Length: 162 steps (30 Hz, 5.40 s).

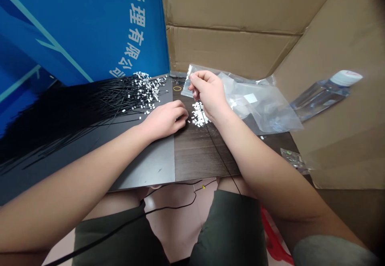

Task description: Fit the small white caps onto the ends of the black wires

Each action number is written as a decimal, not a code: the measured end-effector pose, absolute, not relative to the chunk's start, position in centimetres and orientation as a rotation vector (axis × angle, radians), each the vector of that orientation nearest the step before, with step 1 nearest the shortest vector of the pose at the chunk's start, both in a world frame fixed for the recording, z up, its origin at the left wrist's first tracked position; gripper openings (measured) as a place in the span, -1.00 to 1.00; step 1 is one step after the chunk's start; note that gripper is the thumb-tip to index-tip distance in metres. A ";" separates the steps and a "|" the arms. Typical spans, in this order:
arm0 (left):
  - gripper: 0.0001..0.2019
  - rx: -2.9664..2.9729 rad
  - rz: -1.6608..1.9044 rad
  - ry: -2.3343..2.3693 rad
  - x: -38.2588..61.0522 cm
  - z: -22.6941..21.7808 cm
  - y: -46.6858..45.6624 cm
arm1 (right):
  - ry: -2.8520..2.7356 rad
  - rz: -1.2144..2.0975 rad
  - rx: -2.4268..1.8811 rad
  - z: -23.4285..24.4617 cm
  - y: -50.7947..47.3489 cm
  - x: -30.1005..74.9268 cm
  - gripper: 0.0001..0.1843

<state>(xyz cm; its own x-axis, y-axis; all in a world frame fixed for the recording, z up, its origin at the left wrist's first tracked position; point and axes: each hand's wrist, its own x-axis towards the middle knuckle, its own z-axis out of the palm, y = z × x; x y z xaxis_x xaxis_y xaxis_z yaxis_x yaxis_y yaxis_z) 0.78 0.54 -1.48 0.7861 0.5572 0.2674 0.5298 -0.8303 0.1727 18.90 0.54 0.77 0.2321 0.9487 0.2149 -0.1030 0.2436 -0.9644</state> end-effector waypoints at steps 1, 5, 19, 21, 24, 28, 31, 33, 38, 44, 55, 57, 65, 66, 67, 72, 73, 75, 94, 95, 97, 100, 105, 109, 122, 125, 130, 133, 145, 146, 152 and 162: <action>-0.71 2.898 0.482 0.840 0.7 -1.4 0.5 | -1.059 0.940 -1.044 0.8 0.6 18.9 -0.81; -0.71 3.029 0.428 0.696 0.6 -1.3 0.4 | -1.059 0.942 -1.051 0.9 0.5 18.9 -0.83; -0.68 3.235 0.298 0.702 1.6 -1.4 0.5 | -1.113 0.900 -1.051 1.1 0.5 19.2 -0.76; -0.67 3.204 0.272 0.721 1.7 -1.4 0.5 | -1.116 0.898 -1.049 1.2 0.4 19.1 -0.76; -0.68 3.118 0.291 0.754 1.7 -1.4 0.5 | -1.106 0.903 -1.049 1.4 0.2 19.1 -0.77; -0.74 2.838 0.474 0.805 1.4 -1.7 0.8 | -1.050 0.928 -1.074 1.5 0.2 19.1 -0.85; -0.79 2.355 0.724 0.961 1.1 -1.8 1.3 | -1.034 0.968 -1.108 1.5 0.3 19.1 -0.87; -0.81 1.884 0.893 1.022 0.9 -1.6 1.6 | -1.036 1.006 -1.133 1.3 0.4 18.9 -0.84; -0.79 1.122 1.054 0.868 0.1 -0.4 2.0 | -1.057 1.155 -1.106 0.5 -0.1 17.7 -0.79; -0.79 0.963 1.038 0.776 -0.1 0.2 1.8 | -1.203 1.132 -1.110 -0.5 -0.3 17.4 -0.81; -0.77 0.973 1.013 0.718 0.2 -0.2 1.3 | -1.485 0.801 -1.005 -1.3 0.0 17.8 -0.83; -0.72 1.007 1.005 0.731 0.0 -0.3 1.3 | -1.566 0.667 -1.059 -1.3 -0.1 18.0 -0.87; -0.67 0.998 0.995 0.755 -0.2 -0.6 1.5 | -1.705 0.489 -1.113 -0.9 -0.6 18.2 -0.85; -0.70 0.979 0.994 0.751 -0.2 -0.5 1.5 | -1.709 0.489 -1.106 -0.9 -0.7 18.2 -0.85; -0.71 0.961 0.992 0.745 -0.1 -0.5 1.5 | -1.714 0.487 -1.098 -0.9 -0.7 18.1 -0.85; -0.80 0.885 1.015 0.729 0.3 -0.4 1.3 | -1.712 0.442 -1.121 -0.9 -0.8 17.9 -0.85; -0.82 0.868 1.027 0.739 0.4 -0.4 1.3 | -1.703 0.432 -1.134 -0.9 -0.9 17.8 -0.85; -0.84 0.833 1.052 0.757 0.6 -0.3 1.2 | -1.689 0.421 -1.149 -0.9 -1.0 17.6 -0.87; -0.73 1.223 1.099 0.804 -0.4 -0.4 1.3 | -1.696 0.371 -1.106 -0.8 -1.0 17.8 -0.87; -0.74 1.211 1.093 0.808 -0.4 -0.4 1.4 | -1.695 0.379 -1.118 -0.9 -1.0 17.8 -0.87; -0.76 1.174 1.090 0.818 -0.4 -0.4 1.6 | -1.688 0.405 -1.146 -0.9 -1.0 17.8 -0.82; -0.79 1.122 1.103 0.852 -0.4 -0.3 1.8 | -1.674 0.465 -1.156 -1.0 -0.9 17.7 -0.74; -0.83 1.115 1.125 0.927 -0.6 -0.3 2.0 | -1.587 0.714 -1.168 -1.1 -0.6 17.8 -0.69; -0.83 1.124 1.148 0.953 -0.6 -0.3 1.9 | -1.418 1.007 -1.147 -0.9 -0.6 17.5 -0.76; -0.81 1.146 1.153 0.916 -0.5 -0.5 1.8 | -1.191 1.394 -0.980 -0.3 -1.3 17.0 -0.70; -0.77 1.124 1.127 0.850 -0.5 -0.6 1.6 | -1.178 1.416 -1.008 -0.3 -1.4 16.9 -0.73; -0.77 1.102 1.119 0.802 -0.3 -0.6 1.6 | -1.116 1.465 -1.034 -0.4 -1.4 16.8 -0.77; -0.78 1.127 1.112 0.786 -0.3 -0.4 1.5 | -1.095 1.504 -1.013 -0.5 -1.3 16.9 -0.83; -0.70 1.086 0.955 0.615 -1.5 0.1 2.2 | -0.960 1.932 -0.714 0.0 -1.0 17.9 -0.91; -0.66 1.091 0.941 0.593 -1.6 0.2 2.2 | -0.942 1.956 -0.700 0.2 -1.0 17.9 -0.91; -0.66 1.128 0.909 0.537 -1.9 0.9 1.8 | -0.936 2.011 -0.681 0.9 -2.0 17.5 -0.91; -0.70 1.120 0.934 0.532 -1.5 1.2 1.4 | -0.989 2.004 -0.661 0.8 -2.0 17.3 -0.85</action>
<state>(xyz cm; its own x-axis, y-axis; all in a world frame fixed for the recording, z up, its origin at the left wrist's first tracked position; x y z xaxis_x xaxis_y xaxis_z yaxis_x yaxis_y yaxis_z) -1.49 1.43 1.23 0.5297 0.8440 0.0839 -0.3589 0.1334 0.9238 17.30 -1.96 0.83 -0.5525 0.8270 -0.1039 -0.4206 -0.3843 -0.8219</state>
